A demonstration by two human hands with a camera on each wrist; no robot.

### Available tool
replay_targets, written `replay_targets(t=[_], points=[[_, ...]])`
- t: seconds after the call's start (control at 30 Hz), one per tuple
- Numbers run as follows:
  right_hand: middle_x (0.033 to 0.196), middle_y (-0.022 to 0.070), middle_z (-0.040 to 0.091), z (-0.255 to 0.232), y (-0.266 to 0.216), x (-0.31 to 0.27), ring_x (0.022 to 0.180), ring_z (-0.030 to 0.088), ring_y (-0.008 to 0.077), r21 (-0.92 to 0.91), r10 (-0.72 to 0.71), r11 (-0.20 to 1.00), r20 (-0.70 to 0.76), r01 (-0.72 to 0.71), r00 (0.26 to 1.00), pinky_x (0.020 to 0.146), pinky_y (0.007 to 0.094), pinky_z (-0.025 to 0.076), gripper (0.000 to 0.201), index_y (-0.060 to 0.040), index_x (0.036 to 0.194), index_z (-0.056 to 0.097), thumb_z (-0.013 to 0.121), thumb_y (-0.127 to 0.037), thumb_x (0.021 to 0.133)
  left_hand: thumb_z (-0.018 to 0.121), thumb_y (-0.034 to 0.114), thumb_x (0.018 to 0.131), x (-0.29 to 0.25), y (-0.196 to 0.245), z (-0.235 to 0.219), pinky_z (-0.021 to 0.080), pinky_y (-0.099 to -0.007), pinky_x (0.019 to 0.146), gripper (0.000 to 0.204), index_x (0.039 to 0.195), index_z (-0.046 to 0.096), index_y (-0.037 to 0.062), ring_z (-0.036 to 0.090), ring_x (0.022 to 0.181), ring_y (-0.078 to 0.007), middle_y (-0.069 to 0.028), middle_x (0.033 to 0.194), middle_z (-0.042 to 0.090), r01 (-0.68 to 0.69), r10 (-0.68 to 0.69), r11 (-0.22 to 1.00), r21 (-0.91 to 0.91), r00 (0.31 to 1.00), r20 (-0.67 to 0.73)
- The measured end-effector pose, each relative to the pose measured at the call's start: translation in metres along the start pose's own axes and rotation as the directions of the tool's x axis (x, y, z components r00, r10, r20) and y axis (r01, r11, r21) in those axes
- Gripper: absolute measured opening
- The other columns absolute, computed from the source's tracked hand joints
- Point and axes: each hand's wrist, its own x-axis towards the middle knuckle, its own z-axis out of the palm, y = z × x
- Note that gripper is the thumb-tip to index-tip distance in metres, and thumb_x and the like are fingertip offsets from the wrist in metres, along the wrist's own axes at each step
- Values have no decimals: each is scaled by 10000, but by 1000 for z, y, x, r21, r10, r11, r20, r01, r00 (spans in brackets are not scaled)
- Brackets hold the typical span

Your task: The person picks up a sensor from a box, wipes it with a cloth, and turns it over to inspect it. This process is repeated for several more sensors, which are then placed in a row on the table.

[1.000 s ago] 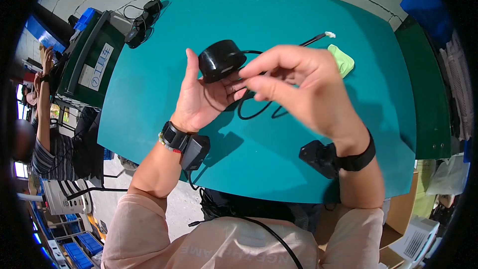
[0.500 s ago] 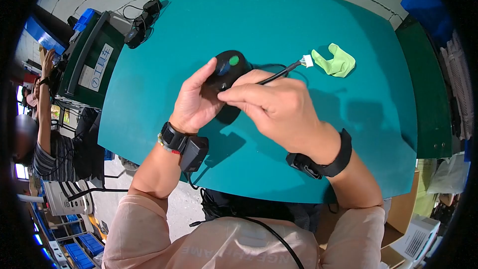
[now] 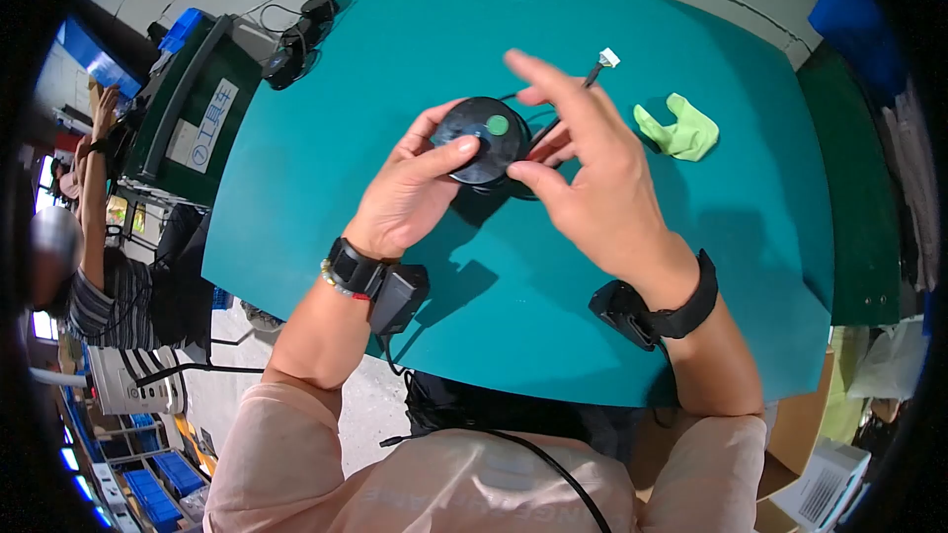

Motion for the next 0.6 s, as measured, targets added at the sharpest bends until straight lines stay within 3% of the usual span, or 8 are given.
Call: replay_targets(t=[0.17,0.23,0.3,0.4,0.47,0.5,0.53,0.6], points=[[1096,143,538,-2,15,2,716,591,120,108,311,946,-45,-305,949,623,234,496,876,-134,1400,259,716,29,672,650,101,817,4,-2,-7,484,-334,852,398,1173,478,51,573,995,-173,-85,1113,565,71,-60,994,89,992,-113],[1086,136,546,0,35,-4,710,588,115,149,328,935,-17,-321,945,625,242,496,755,-107,1363,338,710,-16,712,651,133,822,1,5,-1,506,-355,805,428,1197,463,47,580,978,-165,-89,1114,562,69,-58,993,98,992,-114],[1056,121,563,2,44,-7,706,582,104,33,345,936,85,-349,935,629,247,492,611,-80,1303,427,691,-60,753,650,156,825,1,7,-1,507,-376,794,528,1273,398,35,567,1006,-182,-111,1145,537,28,20,944,328,990,-141],[1003,99,580,1,47,-7,708,578,97,66,330,941,47,-332,943,634,235,478,447,-48,1217,515,659,-105,798,661,178,817,4,22,-10,497,-384,809,634,1331,324,24,543,1043,-208,-134,1193,494,-10,99,908,419,977,-192],[968,87,591,-4,56,-8,708,577,94,73,327,941,43,-329,944,634,227,472,415,-39,1200,528,649,-108,808,740,187,742,9,48,-41,490,-412,810,843,1364,208,-17,510,1080,-256,-176,1250,426,-9,144,887,462,956,-256],[921,73,598,-6,66,-11,703,573,92,75,401,908,136,-413,906,622,221,465,358,-31,1164,550,626,-108,824,744,199,734,10,61,-62,474,-424,836,765,1314,301,-31,546,1033,-238,-160,1204,483,-32,223,866,500,917,-329],[874,59,605,-4,74,-10,698,569,90,79,464,868,227,-491,856,609,215,459,304,-24,1129,572,604,-108,839,735,207,736,5,104,-97,484,-402,815,642,1237,406,-23,586,962,-209,-125,1122,554,12,183,858,514,927,-327],[838,50,604,-5,73,-6,691,564,88,149,513,824,212,-546,832,596,214,454,263,-23,1098,584,584,-107,849,703,225,757,0,140,-153,481,-379,791,515,1171,486,9,606,901,-175,-80,1033,601,29,214,767,641,931,-297]])
